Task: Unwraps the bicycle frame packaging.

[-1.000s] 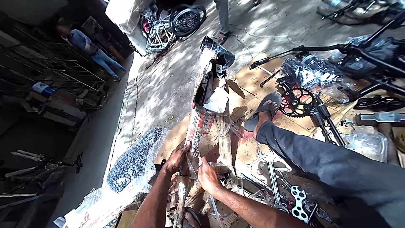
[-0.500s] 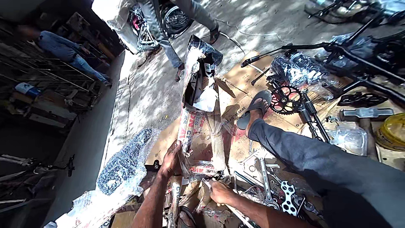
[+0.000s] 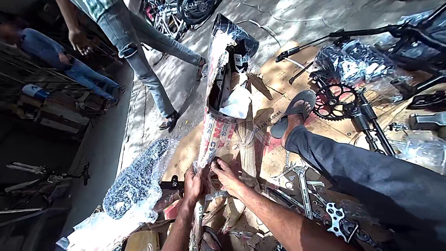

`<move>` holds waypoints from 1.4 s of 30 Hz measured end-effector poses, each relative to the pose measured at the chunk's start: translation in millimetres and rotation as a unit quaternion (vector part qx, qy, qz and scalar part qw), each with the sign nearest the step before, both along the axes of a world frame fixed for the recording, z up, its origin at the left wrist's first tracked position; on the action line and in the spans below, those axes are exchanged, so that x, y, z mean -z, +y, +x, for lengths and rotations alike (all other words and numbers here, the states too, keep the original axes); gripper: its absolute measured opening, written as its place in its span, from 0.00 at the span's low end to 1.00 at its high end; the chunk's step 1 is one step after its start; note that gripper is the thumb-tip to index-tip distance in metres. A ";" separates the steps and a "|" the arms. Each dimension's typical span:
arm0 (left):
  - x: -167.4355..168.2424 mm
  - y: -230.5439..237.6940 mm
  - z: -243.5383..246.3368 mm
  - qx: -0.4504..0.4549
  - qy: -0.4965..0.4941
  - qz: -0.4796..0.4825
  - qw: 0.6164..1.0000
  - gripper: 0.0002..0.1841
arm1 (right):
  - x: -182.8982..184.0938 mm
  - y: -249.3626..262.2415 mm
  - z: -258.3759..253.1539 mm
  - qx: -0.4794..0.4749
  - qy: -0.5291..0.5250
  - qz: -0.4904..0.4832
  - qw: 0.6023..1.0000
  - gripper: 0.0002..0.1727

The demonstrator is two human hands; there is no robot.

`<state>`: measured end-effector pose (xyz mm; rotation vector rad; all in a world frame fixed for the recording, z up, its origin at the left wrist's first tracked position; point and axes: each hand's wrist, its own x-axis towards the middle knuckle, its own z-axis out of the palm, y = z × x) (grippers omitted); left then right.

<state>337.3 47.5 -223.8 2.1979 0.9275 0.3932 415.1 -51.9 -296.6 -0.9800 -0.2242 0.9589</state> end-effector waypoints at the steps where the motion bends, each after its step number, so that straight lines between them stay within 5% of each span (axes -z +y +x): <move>1: -4.9 3.1 -2.6 0.015 0.000 -0.047 0.999 0.17 | -2.7 3.9 0.2 0.016 0.026 0.002 1.000 0.24; 4: -14.7 7.0 -5.9 0.009 0.013 -0.120 0.993 0.17 | -9.1 26.2 3.5 0.083 0.106 -0.004 0.991 0.12; 9: -21.9 3.4 -1.2 -0.023 0.003 -0.177 0.984 0.37 | -14.9 50.9 13.2 0.073 0.048 -0.143 0.986 0.16; 12: -18.5 1.2 1.5 -0.021 0.044 -0.158 0.986 0.28 | 2.1 71.1 21.5 0.093 0.026 -0.055 0.994 0.10; 16: -14.0 8.7 10.1 -0.034 0.118 -0.125 0.985 0.31 | 8.6 77.5 45.7 0.036 -0.118 -0.076 0.989 0.12; 21: -11.3 9.4 17.3 -0.041 0.106 -0.147 0.983 0.29 | 11.6 52.5 2.3 0.073 0.061 -0.026 0.995 0.10; 24: -12.4 11.5 16.4 -0.049 0.081 -0.215 0.972 0.19 | 12.8 32.3 -23.9 0.081 0.136 -0.037 0.987 0.23; 30: -22.6 14.0 17.2 -0.037 0.074 -0.259 0.962 0.17 | -13.7 10.8 -41.4 0.143 -0.133 -0.127 0.973 0.28; 34: -18.1 20.8 23.3 -0.011 0.083 -0.276 0.957 0.19 | -19.9 9.8 -23.9 0.178 -0.110 -0.133 0.969 0.11; 42: -18.2 13.7 29.6 0.037 0.048 -0.294 0.954 0.17 | -21.2 -1.5 -24.3 0.040 -0.074 -0.061 0.995 0.11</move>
